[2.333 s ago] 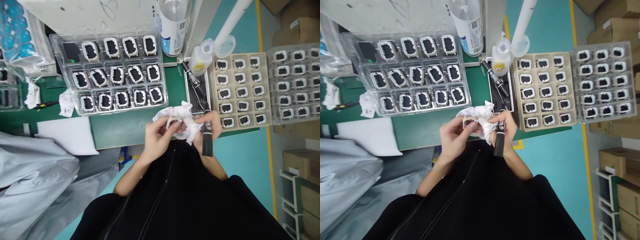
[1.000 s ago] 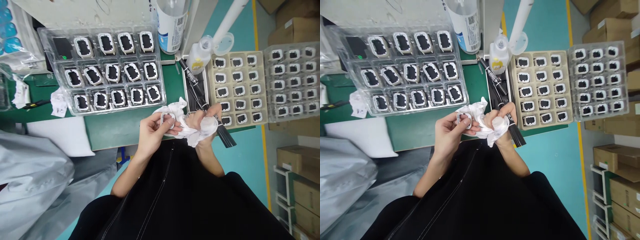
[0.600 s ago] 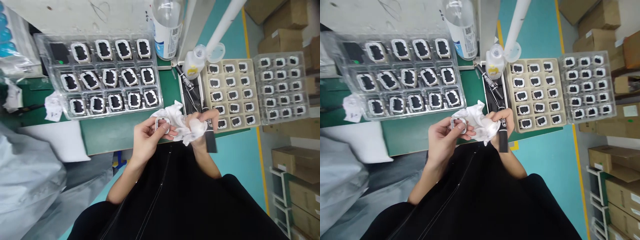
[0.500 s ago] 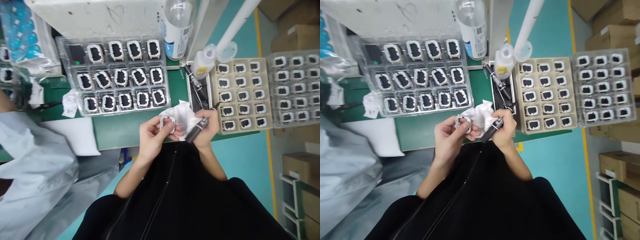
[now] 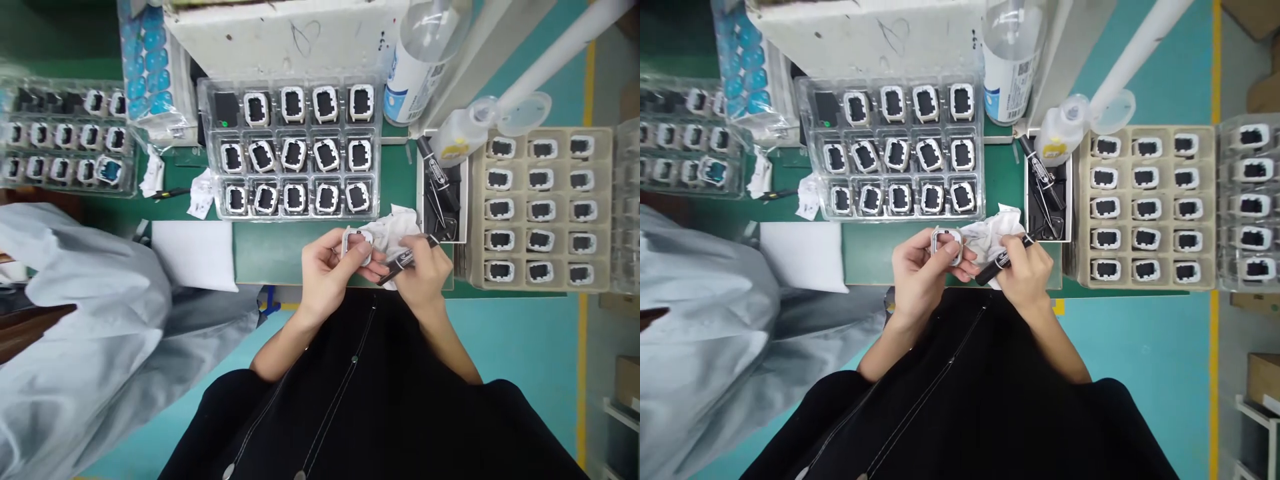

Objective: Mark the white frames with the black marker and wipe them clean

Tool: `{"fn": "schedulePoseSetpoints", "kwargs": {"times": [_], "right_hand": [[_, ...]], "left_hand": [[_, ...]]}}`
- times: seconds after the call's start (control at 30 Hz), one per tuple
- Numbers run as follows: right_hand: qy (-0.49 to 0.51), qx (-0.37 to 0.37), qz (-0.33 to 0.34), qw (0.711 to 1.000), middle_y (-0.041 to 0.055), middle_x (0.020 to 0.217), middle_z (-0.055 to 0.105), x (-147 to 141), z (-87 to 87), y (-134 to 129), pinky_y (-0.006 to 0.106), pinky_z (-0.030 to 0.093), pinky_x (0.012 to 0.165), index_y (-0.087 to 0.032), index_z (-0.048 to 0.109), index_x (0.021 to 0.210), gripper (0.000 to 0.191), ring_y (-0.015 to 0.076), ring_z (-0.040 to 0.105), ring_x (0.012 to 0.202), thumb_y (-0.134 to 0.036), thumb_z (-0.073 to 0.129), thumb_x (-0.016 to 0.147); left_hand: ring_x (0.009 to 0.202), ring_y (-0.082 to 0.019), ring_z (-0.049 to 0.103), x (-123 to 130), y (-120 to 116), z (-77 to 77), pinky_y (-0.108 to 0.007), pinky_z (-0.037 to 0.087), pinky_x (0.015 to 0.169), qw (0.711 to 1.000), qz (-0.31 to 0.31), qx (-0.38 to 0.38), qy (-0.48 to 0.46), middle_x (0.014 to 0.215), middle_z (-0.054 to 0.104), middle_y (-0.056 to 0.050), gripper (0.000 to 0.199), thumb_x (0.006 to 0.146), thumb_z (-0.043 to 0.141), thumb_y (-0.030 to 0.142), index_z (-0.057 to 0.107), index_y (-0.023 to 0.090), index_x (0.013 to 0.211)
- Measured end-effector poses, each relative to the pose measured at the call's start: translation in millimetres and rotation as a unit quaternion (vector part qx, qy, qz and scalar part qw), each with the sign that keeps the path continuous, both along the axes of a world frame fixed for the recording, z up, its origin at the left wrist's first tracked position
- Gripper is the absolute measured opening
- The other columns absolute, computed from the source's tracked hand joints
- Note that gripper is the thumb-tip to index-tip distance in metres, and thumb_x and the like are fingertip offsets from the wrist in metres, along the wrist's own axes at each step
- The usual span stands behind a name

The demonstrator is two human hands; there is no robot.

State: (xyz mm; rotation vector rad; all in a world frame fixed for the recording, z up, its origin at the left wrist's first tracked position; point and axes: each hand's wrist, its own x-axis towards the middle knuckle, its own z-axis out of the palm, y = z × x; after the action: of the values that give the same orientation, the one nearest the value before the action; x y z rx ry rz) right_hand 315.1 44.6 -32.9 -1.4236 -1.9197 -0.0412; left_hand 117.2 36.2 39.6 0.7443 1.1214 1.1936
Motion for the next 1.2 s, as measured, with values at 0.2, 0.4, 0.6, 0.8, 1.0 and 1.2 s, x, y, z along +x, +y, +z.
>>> {"fn": "schedulePoseSetpoints", "kwargs": {"times": [0.2, 0.4, 0.6, 0.8, 1.0, 1.2], "right_hand": [[0.045, 0.045, 0.056, 0.996, 0.0064, 0.112, 0.090, 8.9, 8.4, -7.2, 0.050, 0.071, 0.093, -0.032, 0.070, 0.124, 0.034, 0.0306, 0.085, 0.100, -0.017, 0.077, 0.095], [0.072, 0.144, -0.048, 0.986, 0.0036, 0.100, 0.088, 21.2, -12.4, -12.4, 0.048, 0.070, 0.079, -0.034, 0.072, 0.130, 0.047, 0.0295, 0.085, 0.081, -0.020, 0.090, 0.089], [0.079, 0.076, -0.011, 0.994, 0.0070, 0.113, 0.091, 7.5, 0.3, -11.9, 0.040, 0.072, 0.065, -0.032, 0.071, 0.138, 0.048, 0.0279, 0.090, 0.080, -0.019, 0.088, 0.095], [0.236, 0.044, 0.103, 0.965, 0.0133, 0.124, 0.090, 3.0, 5.1, -21.9, 0.053, 0.080, 0.076, -0.030, 0.069, 0.145, 0.063, 0.0352, 0.092, 0.098, -0.018, 0.091, 0.088], [0.341, 0.127, 0.027, 0.931, 0.0035, 0.078, 0.078, -7.8, 14.3, -3.9, 0.044, 0.058, 0.042, -0.036, 0.075, 0.129, 0.036, 0.0300, 0.074, 0.054, -0.042, 0.086, 0.095], [0.320, 0.092, 0.039, 0.942, 0.0041, 0.083, 0.072, -14.7, -2.9, -1.8, 0.052, 0.065, 0.058, -0.038, 0.066, 0.131, 0.041, 0.0316, 0.076, 0.064, -0.068, 0.072, 0.104]], "left_hand": [[0.078, -0.023, 0.085, -16.9, 13.1, 2.9, -0.038, 0.072, 0.073, 0.995, 0.031, 0.057, 0.078, 0.092, 0.087, -0.006, 0.036, 0.101, 0.092, 0.058, 0.082, 0.023, 0.101], [0.096, -0.025, 0.076, -107.9, 94.1, 13.3, -0.037, 0.062, 0.086, 0.883, 0.136, 0.206, 0.399, 0.094, 0.081, -0.004, 0.014, 0.098, 0.090, 0.040, 0.087, 0.026, 0.096], [0.104, -0.033, 0.076, -184.3, 190.8, 21.6, -0.047, 0.059, 0.101, 0.738, 0.212, 0.068, 0.636, 0.103, 0.077, -0.006, 0.038, 0.085, 0.089, 0.023, 0.075, 0.022, 0.121], [0.106, -0.034, 0.077, -195.7, 214.1, 18.1, -0.048, 0.057, 0.107, 0.723, 0.159, 0.005, 0.672, 0.104, 0.080, -0.009, 0.021, 0.088, 0.085, 0.026, 0.073, 0.023, 0.105], [0.124, -0.042, 0.075, -194.3, 204.6, 20.9, -0.054, 0.053, 0.119, 0.707, 0.137, 0.022, 0.693, 0.115, 0.081, -0.018, 0.013, 0.099, 0.077, 0.035, 0.076, 0.022, 0.099], [0.113, -0.038, 0.072, -171.7, 205.9, 14.9, -0.051, 0.053, 0.114, 0.724, 0.119, 0.065, 0.676, 0.107, 0.076, -0.016, 0.019, 0.101, 0.078, 0.040, 0.075, 0.022, 0.098]]}}
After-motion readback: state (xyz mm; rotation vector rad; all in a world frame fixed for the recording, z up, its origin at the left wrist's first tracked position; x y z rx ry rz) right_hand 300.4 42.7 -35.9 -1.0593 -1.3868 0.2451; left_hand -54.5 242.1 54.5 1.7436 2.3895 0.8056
